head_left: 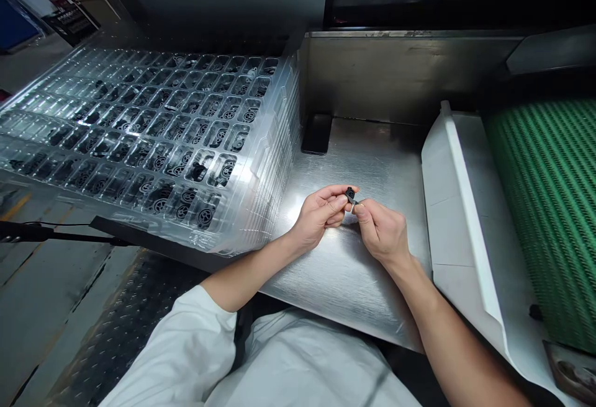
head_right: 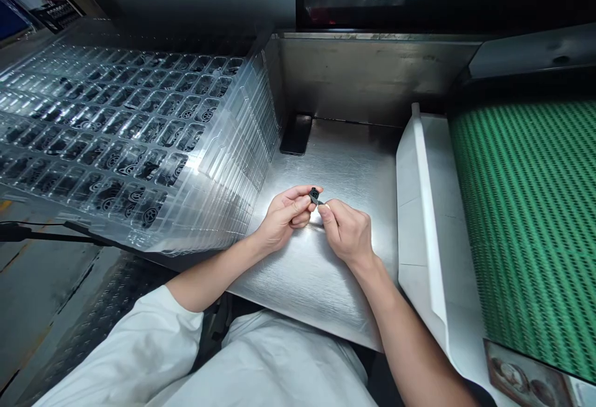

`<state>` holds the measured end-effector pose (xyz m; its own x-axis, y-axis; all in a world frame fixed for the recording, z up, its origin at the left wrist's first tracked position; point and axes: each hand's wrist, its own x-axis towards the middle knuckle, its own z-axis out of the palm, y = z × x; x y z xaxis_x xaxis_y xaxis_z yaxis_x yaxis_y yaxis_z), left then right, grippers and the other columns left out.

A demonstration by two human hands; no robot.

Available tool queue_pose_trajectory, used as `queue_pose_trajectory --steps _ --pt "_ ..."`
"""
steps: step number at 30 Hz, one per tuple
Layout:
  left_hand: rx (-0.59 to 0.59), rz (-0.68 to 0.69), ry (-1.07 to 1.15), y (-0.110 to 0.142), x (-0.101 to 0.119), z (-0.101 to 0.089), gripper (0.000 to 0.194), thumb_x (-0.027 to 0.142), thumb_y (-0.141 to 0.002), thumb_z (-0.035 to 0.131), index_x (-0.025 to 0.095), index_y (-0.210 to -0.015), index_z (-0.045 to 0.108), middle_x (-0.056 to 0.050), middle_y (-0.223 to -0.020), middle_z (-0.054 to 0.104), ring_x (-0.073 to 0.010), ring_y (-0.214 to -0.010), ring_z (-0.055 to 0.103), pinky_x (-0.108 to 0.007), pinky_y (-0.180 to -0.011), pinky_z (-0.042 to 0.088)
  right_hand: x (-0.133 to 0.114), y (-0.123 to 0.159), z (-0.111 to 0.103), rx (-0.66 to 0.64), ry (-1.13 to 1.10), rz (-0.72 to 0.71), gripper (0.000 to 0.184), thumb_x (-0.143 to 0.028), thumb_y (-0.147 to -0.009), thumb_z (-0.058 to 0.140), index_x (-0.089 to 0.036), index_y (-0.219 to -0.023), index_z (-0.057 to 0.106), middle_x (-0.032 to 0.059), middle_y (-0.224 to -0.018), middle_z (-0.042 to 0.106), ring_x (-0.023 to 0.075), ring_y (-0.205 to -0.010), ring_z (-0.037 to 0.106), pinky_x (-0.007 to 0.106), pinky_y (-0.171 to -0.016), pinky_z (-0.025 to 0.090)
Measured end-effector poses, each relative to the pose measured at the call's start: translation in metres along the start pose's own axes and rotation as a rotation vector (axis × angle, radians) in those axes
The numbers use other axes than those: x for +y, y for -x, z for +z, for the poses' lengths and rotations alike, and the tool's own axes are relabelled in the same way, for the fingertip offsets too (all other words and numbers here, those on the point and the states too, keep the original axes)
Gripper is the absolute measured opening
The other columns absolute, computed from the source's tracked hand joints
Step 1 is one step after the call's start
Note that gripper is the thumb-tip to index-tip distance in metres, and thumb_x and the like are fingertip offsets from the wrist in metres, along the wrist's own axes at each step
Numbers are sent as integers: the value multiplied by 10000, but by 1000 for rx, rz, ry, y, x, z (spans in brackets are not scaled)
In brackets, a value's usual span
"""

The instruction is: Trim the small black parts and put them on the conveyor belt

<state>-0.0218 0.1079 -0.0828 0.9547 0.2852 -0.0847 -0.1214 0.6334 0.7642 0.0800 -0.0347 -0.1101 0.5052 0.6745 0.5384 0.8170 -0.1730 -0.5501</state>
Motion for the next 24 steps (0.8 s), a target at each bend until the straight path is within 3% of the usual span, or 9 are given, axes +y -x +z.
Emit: queue_pose_trajectory --steps 24 --pt "-29 -23 33 1 0 1 429 378 -810 847 136 -1145 734 -1 -780 582 -9 -509 307 -211 -494 170 3 0 -1 19 -51 8 443 -421 -1140 395 -234 -757 517 -18 -629 499 169 -533 469 335 -554 316"
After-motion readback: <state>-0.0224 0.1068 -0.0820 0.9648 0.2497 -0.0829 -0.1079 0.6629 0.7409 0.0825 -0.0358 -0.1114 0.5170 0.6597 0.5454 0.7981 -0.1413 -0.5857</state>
